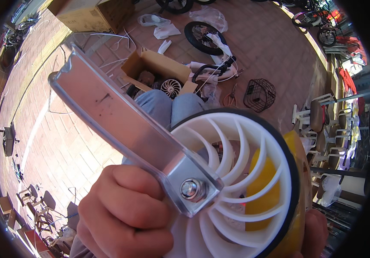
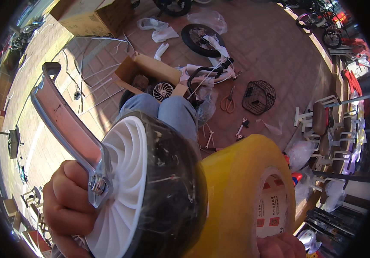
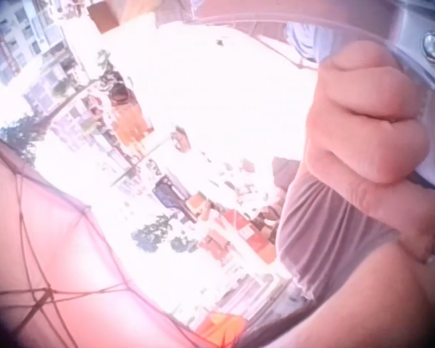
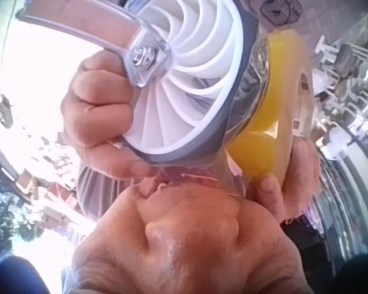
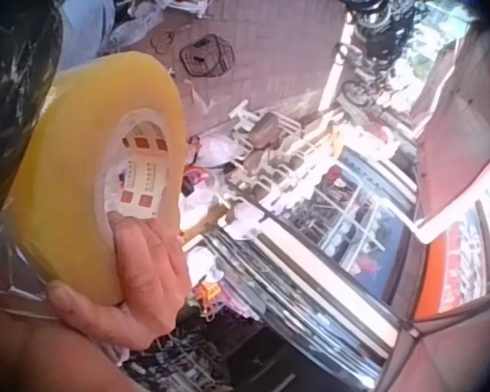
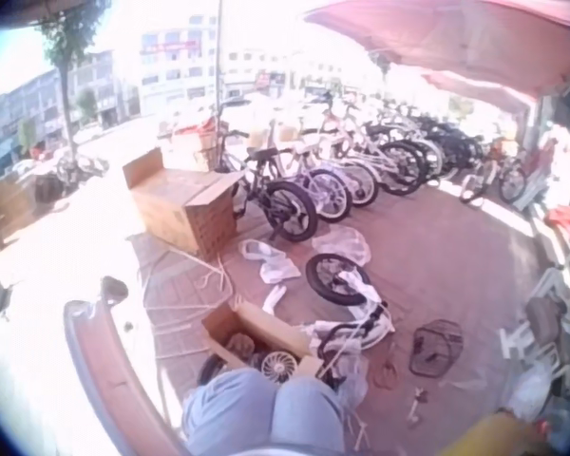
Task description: The person is assembling a white bicycle. They use scissors to cut protective wrapping and tape, open a cardboard box to retrieve reflectors, and apply yellow tape to the reflectors. The person then handles the bicycle frame and wheels.
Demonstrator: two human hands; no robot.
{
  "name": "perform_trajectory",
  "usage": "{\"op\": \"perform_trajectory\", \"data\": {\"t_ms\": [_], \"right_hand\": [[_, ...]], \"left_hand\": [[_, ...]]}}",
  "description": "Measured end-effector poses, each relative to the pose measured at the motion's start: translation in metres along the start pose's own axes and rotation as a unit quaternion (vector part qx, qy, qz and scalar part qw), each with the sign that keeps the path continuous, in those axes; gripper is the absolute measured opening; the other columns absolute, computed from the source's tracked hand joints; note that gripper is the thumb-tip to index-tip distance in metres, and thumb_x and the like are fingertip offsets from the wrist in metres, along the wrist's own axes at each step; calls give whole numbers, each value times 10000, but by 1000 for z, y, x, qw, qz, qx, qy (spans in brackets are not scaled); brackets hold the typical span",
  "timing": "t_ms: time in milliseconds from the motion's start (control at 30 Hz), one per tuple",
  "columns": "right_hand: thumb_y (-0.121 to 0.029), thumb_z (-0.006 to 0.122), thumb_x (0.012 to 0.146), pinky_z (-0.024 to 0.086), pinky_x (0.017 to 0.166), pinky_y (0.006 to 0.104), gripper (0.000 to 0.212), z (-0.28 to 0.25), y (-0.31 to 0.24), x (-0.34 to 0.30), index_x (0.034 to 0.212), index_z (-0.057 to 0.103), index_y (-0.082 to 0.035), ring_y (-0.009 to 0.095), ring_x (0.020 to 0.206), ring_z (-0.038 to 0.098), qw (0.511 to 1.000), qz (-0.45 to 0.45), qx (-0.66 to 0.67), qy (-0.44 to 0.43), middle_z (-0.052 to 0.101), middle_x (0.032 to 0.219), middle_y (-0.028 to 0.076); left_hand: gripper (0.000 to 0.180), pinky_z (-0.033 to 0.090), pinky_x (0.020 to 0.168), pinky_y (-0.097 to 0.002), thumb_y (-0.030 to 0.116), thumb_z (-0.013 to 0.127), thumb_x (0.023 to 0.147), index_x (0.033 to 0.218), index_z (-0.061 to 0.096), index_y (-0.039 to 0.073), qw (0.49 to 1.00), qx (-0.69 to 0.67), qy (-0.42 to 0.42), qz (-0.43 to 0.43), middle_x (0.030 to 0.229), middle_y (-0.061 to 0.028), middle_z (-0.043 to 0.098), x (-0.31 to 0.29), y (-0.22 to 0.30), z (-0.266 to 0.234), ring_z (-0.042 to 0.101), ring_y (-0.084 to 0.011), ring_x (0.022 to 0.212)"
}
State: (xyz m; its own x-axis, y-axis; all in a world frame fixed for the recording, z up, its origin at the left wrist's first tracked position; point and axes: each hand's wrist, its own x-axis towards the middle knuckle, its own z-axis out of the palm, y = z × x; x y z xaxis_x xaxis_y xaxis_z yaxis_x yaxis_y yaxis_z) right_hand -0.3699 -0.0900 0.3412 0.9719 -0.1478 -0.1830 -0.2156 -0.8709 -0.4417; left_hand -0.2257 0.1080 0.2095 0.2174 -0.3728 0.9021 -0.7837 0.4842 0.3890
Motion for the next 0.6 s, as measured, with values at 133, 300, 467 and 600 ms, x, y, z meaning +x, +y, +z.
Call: {"op": "perform_trajectory", "data": {"t_ms": [133, 300, 467, 600], "right_hand": [[-454, 478, 887, 415, 736, 414, 519, 4, 12, -1, 1078, 556, 22, 350, 795, 545, 996, -88, -11, 27, 582, 923, 185], [-308, 567, 875, 426, 722, 445, 434, -7, 23, 9, 1134, 535, 39, 354, 815, 554, 985, -91, 122, -81, 578, 951, 214], [-46, 658, 810, 505, 630, 366, 389, -8, 49, 31, 1182, 551, -13, 336, 807, 613, 959, -189, 160, -137, 580, 1052, 225], [-116, 612, 790, 500, 593, 318, 313, 43, 73, 42, 1077, 642, 5, 253, 663, 616, 924, -310, 102, 198, 638, 876, 209]], "left_hand": [[278, 288, 513, -307, 215, 689, 769, 1045, 664, 190, 999, -3, 38, -33, 762, 1, 433, 11, -1, 13, 406, -167, 639], [162, 310, 508, -264, 172, 768, 723, 857, 678, 179, 988, -108, 97, 46, 693, 24, 463, -3, -25, 15, 456, -134, 591], [189, 381, 592, -259, 123, 708, 759, 918, 635, 52, 880, -158, 396, -211, 715, -3, 521, -27, -28, 24, 469, -132, 626], [354, 392, 594, -207, 126, 694, 751, 1050, 638, -56, 840, -224, 331, -367, 746, -13, 589, -42, -73, 26, 504, -59, 651]]}}
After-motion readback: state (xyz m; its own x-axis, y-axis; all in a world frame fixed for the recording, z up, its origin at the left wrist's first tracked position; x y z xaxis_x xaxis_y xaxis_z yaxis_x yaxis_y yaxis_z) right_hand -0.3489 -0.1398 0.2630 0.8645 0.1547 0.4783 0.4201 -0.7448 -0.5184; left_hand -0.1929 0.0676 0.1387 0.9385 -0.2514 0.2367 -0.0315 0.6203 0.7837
